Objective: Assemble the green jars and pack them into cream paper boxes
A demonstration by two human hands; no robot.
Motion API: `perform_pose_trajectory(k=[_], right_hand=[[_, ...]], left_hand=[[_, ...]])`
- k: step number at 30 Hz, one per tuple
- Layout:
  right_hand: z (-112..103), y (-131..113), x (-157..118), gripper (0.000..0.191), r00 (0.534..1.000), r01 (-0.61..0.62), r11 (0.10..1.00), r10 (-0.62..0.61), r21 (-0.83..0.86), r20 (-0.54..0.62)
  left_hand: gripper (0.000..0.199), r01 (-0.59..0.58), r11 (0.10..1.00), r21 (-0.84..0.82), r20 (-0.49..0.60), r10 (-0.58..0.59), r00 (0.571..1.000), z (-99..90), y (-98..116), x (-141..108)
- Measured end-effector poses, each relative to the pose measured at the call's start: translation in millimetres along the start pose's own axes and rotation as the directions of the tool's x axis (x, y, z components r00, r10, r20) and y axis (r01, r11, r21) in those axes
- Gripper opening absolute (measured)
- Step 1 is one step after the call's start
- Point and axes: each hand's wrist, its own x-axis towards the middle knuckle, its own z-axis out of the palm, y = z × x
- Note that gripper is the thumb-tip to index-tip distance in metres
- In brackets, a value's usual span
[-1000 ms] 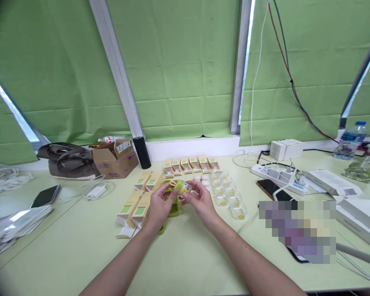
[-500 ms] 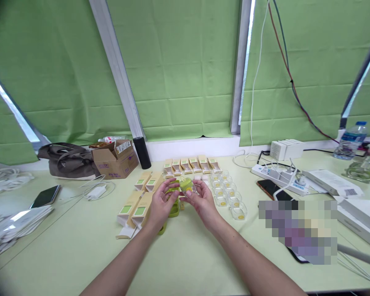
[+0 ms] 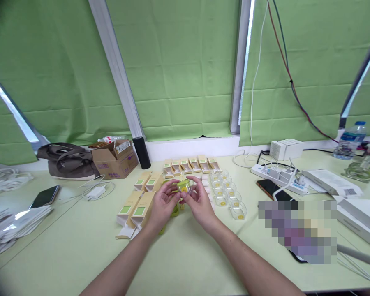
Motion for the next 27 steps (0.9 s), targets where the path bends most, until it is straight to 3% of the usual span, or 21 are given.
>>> perform_pose_trajectory(k=[8, 14, 18, 27], right_hand=[[-3.3, -0.8, 2.0, 0.049, 0.998, 0.063, 0.997, -0.062, -0.054, 0.018], [0.4, 1.0, -0.2, 0.072, 0.997, 0.022, 0.999, -0.024, 0.039, 0.073], [0.6, 7.0, -0.6, 0.081, 0.999, 0.044, 0.998, -0.043, -0.05, 0.03], [0.5, 12.3, -4.2, 0.058, 0.989, 0.128, 0.964, -0.143, -0.233, -0.049]], left_hand=[[0.044, 0.015, 0.997, -0.073, 0.034, -0.013, 0.999, 0.3, 1.2, -1.2], [0.051, 0.025, 0.995, -0.096, -0.029, -0.028, 0.999, -1.1, -1.6, 2.5], [0.048, 0.03, 0.996, -0.089, -0.061, -0.035, 0.998, -1.5, -2.3, 2.6], [0.045, -0.045, 0.995, 0.092, -0.073, 0.051, 0.996, -1.5, -5.4, -2.9]])
